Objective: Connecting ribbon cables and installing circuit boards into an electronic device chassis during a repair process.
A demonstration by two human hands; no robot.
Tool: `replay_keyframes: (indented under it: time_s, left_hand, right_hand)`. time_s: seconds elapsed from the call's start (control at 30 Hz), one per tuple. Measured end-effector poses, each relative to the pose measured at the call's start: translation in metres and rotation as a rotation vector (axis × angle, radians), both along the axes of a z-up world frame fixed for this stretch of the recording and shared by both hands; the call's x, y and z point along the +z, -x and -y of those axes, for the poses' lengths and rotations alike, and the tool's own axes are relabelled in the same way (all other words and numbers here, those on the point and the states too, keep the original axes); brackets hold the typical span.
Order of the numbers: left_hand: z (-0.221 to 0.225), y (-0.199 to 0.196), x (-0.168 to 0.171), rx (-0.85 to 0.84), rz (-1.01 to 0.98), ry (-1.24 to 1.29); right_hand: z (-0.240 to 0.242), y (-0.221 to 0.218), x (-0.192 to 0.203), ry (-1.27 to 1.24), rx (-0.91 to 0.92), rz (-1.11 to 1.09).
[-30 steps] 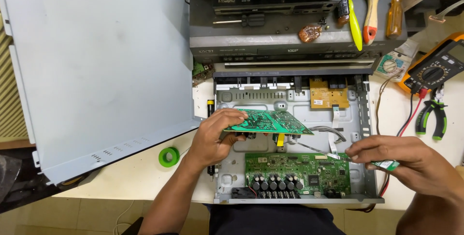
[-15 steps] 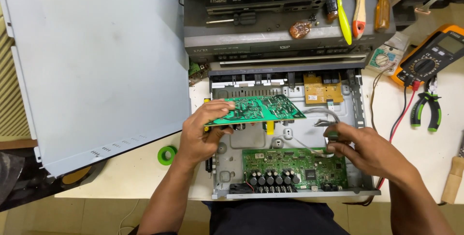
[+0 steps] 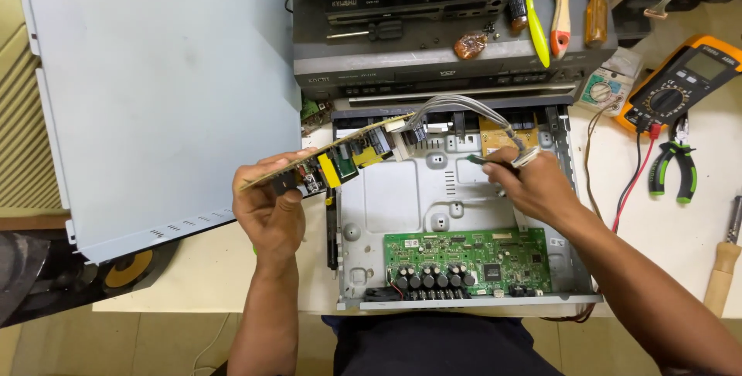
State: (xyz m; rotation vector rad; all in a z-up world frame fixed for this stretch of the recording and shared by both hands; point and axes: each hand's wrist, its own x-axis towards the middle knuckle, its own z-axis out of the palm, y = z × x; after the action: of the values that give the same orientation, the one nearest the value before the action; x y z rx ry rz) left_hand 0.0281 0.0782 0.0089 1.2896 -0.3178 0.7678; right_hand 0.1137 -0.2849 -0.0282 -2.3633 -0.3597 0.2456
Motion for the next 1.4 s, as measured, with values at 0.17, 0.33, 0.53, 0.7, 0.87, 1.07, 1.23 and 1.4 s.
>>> replay_keyframes:
  time_s: [0.17,0.33,0.53,0.7,0.87,1.07,1.23,1.4]
  left_hand:
    - [0.010,0.006,0.000,0.012,0.009,0.039]
    - [0.012,0.012,-0.003,0.062,-0.014,0.077]
    - [0.005,0.014,-0.016,0.094,-0.028,0.094]
    - [0.008,0.015,-0.013,0.115,-0.041,0.097]
    - [0.007,0.014,-0.016,0.117,-0.047,0.090]
    - [0.025,0.016,0.003,0.084,-0.059,0.070]
    - [0.030,0.016,0.009,0.063,-0.032,0.052]
    - [0.027,0.018,0.004,0.066,-0.049,0.038]
  right_hand:
    - [-0.028,-0.022,-0.017,0.018,0.035,0.192]
    - [-0.038,-0.035,-0.045,0.019,0.069,0.294]
    - [-0.037,-0.022,-0.018,0.066,0.143,0.163]
    - [-0.030,-0.019,-0.005,0.019,0.062,0.057]
    - [-0.025,-0.009,-0.012,-0.048,0.139,-0.006]
    - [-0.058,-0.007,-0.017,-0.099,0.362,0.026]
    - [-0.077,-0.012,-0.033,-0.053,0.544,0.175]
    - [-0.081,-0.010,-0.011,0.018,0.540,0.174]
